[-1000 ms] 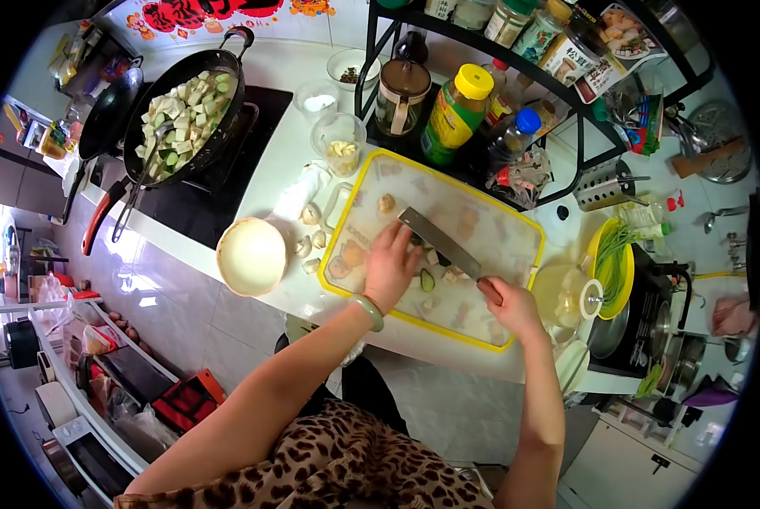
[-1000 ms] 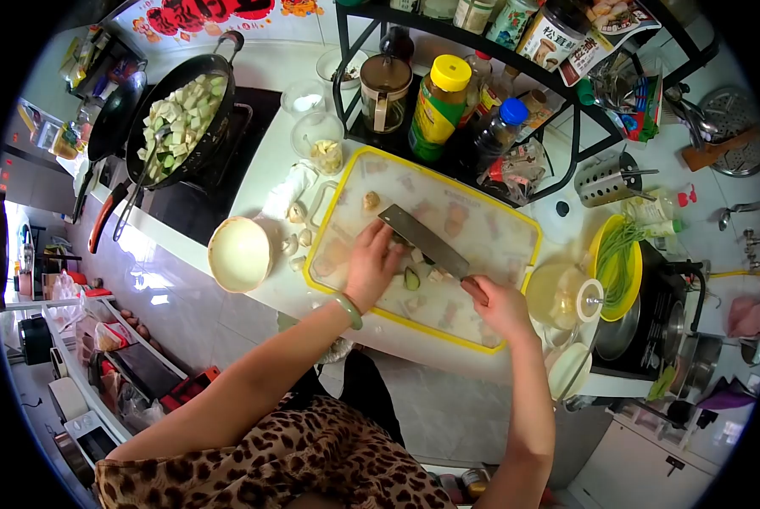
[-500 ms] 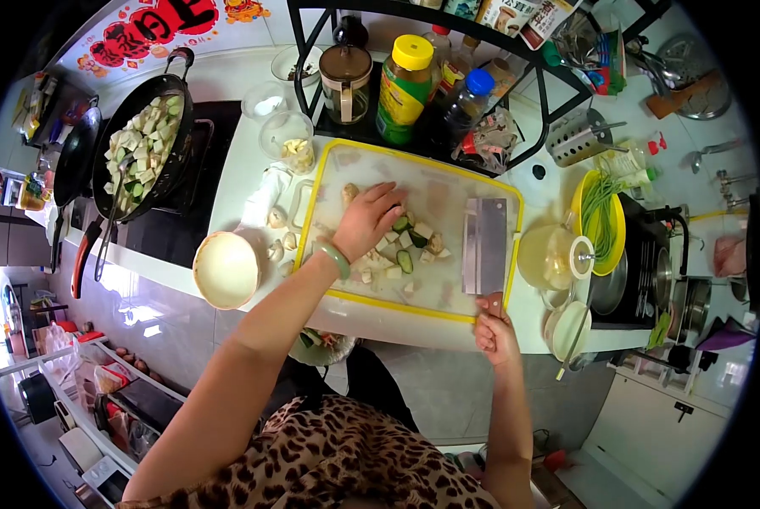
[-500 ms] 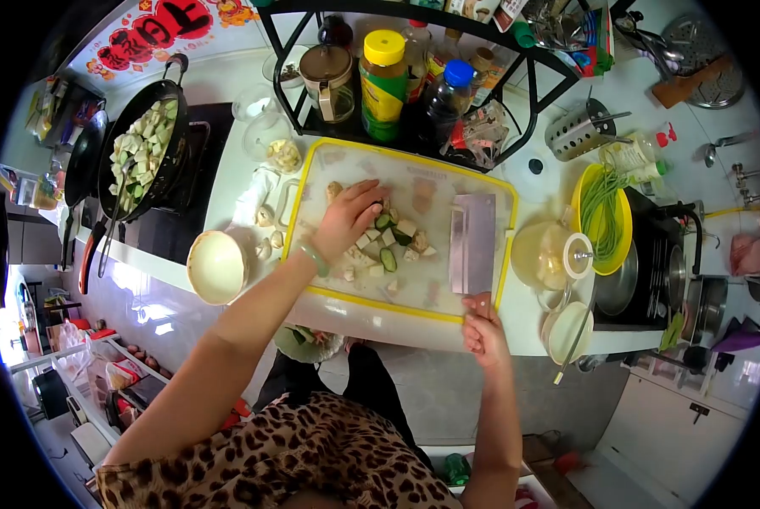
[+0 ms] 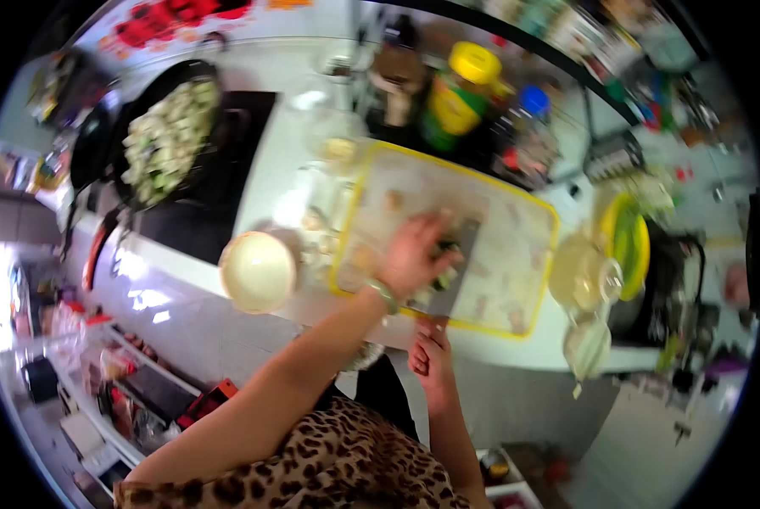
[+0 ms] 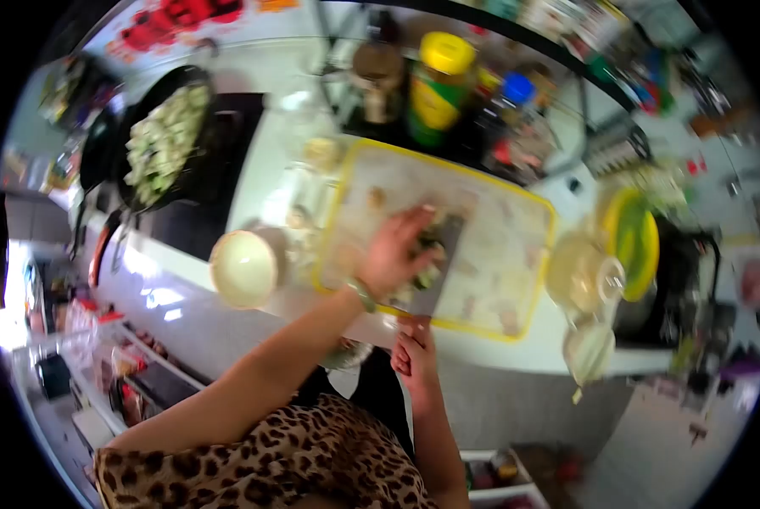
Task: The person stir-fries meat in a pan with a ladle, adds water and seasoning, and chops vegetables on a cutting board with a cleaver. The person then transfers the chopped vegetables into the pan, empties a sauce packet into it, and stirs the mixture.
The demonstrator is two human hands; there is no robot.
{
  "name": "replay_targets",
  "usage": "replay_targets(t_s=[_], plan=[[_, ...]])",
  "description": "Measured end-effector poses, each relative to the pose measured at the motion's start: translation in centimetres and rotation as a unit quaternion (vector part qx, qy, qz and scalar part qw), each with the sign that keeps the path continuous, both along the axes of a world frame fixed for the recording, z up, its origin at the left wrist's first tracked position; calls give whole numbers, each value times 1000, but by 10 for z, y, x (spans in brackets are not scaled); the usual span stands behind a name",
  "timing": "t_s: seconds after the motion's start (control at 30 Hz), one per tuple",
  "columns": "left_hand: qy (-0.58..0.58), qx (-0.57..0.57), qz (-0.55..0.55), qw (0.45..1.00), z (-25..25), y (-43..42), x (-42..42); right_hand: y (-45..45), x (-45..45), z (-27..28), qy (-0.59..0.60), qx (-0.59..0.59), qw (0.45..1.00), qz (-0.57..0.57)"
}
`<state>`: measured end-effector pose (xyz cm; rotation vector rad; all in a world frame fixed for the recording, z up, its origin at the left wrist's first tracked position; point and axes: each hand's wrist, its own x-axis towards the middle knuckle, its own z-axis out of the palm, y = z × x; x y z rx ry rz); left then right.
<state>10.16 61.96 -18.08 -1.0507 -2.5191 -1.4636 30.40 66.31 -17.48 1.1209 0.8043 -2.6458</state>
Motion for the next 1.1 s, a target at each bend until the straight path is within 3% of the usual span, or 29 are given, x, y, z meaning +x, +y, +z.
replay_targets(t_s=[0.13, 0.23, 0.37, 0.5, 0.57, 0.73, 0.77, 0.8, 0.83, 0.87, 0.9, 0.97, 1.0, 1.07, 1.1], plan=[[-55, 55, 12, 997, -9, 16, -4, -16, -20, -8, 12, 26, 999, -32], [-94, 32, 73, 992, 15, 16, -2, -26, -34, 5, 39, 61, 997, -24], [-122, 57, 77, 988, 33, 19, 0, -24, -26, 9, 23, 69, 995, -61], [-161, 115, 53, 979, 76, 2, -12, -53, -51, 73, 21, 153, 983, -94], [-128, 160, 90, 975, 104, -15, -26, -66, -64, 95, 52, 180, 979, -83], [61, 251, 212, 943, 162, -98, -112, -115, -147, 149, 101, 198, 974, 46], [-3, 256, 187, 948, 174, -124, -134, -129, -169, 159, 129, 212, 962, 110], [25, 266, 245, 932, 188, -152, -145, -148, -193, 172, 118, 222, 959, 133], [39, 280, 235, 930, 193, -181, -171, -162, -214, 172, 167, 193, 951, 173], [-21, 349, 212, 913, 202, -207, -186, -186, -232, 182, 165, 225, 943, 182], [0, 370, 241, 897, 179, -226, -221, -207, -252, 184, 197, 254, 926, 200], [-47, 358, 251, 898, 194, -280, -236, -250, -284, 185, 192, 297, 915, 195], [-104, 382, 245, 885, 177, -303, -260, -266, -298, 175, 217, 371, 885, 182], [-23, 132, 318, 939, 163, -362, -282, -284, -320, 144, 274, 517, 801, 127], [17, 86, 359, 929, 167, -372, -282, -283, -319, 143, 296, 550, 776, 88]])
